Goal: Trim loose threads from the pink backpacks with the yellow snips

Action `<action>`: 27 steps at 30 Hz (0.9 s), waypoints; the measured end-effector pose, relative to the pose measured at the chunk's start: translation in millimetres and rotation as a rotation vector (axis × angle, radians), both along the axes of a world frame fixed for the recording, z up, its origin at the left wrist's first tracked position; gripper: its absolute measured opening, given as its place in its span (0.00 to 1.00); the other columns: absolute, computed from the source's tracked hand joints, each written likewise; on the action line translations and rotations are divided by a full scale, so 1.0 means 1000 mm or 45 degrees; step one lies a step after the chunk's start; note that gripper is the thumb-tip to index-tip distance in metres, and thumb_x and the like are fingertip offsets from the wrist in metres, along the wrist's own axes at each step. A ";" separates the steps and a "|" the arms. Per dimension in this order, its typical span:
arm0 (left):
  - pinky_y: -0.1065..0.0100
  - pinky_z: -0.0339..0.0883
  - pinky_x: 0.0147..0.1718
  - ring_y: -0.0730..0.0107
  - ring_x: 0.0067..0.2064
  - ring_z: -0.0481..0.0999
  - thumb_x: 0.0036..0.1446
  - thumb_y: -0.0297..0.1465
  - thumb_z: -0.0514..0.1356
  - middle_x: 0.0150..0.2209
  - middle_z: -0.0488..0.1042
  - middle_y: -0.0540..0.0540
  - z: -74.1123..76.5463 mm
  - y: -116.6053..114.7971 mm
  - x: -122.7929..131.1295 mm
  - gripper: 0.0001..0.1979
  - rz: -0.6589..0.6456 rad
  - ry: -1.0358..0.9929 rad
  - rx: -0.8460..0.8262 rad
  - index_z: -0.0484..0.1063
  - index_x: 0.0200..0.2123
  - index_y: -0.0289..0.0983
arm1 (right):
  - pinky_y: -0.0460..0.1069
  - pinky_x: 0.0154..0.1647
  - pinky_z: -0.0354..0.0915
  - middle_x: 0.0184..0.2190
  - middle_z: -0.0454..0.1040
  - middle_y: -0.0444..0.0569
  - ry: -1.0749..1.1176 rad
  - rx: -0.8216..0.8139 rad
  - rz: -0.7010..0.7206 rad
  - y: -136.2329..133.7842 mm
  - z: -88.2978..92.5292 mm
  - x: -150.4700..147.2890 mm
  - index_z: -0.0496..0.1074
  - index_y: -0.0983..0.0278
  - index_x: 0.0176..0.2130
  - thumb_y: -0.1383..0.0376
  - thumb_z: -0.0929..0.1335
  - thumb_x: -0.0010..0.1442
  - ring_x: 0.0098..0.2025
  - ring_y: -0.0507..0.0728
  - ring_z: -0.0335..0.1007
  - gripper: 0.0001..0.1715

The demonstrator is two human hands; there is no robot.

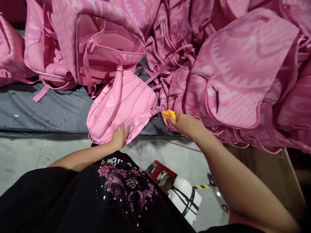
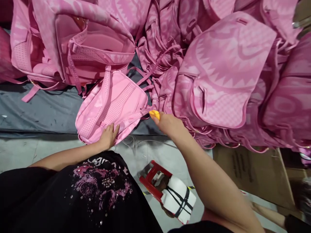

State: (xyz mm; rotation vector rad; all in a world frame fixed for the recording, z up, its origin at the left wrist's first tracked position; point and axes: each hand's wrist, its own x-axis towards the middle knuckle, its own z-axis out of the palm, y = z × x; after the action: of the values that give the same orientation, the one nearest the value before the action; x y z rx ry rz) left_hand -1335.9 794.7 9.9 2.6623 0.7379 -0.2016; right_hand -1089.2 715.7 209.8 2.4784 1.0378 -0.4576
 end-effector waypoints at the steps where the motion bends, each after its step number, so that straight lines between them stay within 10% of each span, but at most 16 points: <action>1: 0.48 0.68 0.54 0.42 0.64 0.64 0.59 0.23 0.55 0.67 0.57 0.23 0.001 0.002 -0.002 0.35 0.020 -0.025 -0.022 0.53 0.70 0.32 | 0.58 0.47 0.67 0.46 0.77 0.67 0.029 -0.002 -0.020 -0.001 -0.001 0.002 0.70 0.70 0.56 0.45 0.57 0.70 0.49 0.69 0.75 0.36; 5: 0.52 0.68 0.57 0.52 0.60 0.71 0.65 0.31 0.53 0.61 0.69 0.33 0.004 0.020 -0.010 0.25 0.250 -0.422 -0.468 0.64 0.64 0.36 | 0.57 0.47 0.66 0.47 0.76 0.68 -0.052 0.179 -0.114 0.009 -0.001 0.001 0.67 0.72 0.59 0.48 0.56 0.71 0.49 0.68 0.75 0.35; 11: 0.71 0.61 0.19 0.72 0.18 0.68 0.69 0.46 0.47 0.26 0.77 0.43 -0.001 0.058 0.001 0.23 1.096 -0.452 -1.680 0.69 0.48 0.33 | 0.48 0.32 0.62 0.30 0.77 0.53 0.375 0.094 -0.173 -0.010 0.008 -0.038 0.70 0.70 0.55 0.51 0.59 0.71 0.28 0.56 0.73 0.28; 14: 0.70 0.64 0.25 0.70 0.25 0.71 0.70 0.41 0.48 0.31 0.76 0.43 0.003 0.055 0.003 0.21 0.896 -0.472 -1.492 0.69 0.55 0.35 | 0.47 0.29 0.59 0.28 0.77 0.50 0.322 0.074 -0.286 -0.028 0.007 -0.059 0.70 0.68 0.55 0.51 0.60 0.70 0.25 0.55 0.71 0.28; 19: 0.52 0.66 0.52 0.50 0.56 0.68 0.65 0.40 0.55 0.53 0.66 0.38 0.017 0.040 0.005 0.27 0.324 -0.393 -0.510 0.62 0.67 0.49 | 0.47 0.28 0.57 0.32 0.78 0.54 0.096 0.187 -0.335 -0.042 -0.005 -0.093 0.69 0.67 0.56 0.49 0.59 0.70 0.31 0.58 0.74 0.29; 23: 0.49 0.66 0.53 0.50 0.55 0.68 0.65 0.43 0.54 0.50 0.64 0.39 0.023 0.049 0.002 0.30 0.238 -0.264 -0.646 0.58 0.69 0.47 | 0.47 0.29 0.55 0.35 0.79 0.55 0.317 0.013 -0.278 -0.063 -0.038 -0.150 0.70 0.64 0.52 0.51 0.59 0.71 0.36 0.61 0.77 0.24; 27: 0.52 0.61 0.61 0.53 0.61 0.64 0.55 0.44 0.66 0.56 0.64 0.40 0.021 0.079 -0.035 0.34 0.368 -0.751 -0.885 0.65 0.64 0.43 | 0.48 0.30 0.55 0.33 0.79 0.54 0.272 -0.056 -0.392 -0.078 -0.088 -0.218 0.67 0.64 0.51 0.54 0.57 0.73 0.37 0.62 0.79 0.21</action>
State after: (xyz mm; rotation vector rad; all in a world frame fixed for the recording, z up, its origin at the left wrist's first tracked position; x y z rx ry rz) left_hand -1371.1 874.1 30.6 1.7897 0.6766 0.3362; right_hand -1307.2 637.6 122.2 2.6002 0.7094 -0.8453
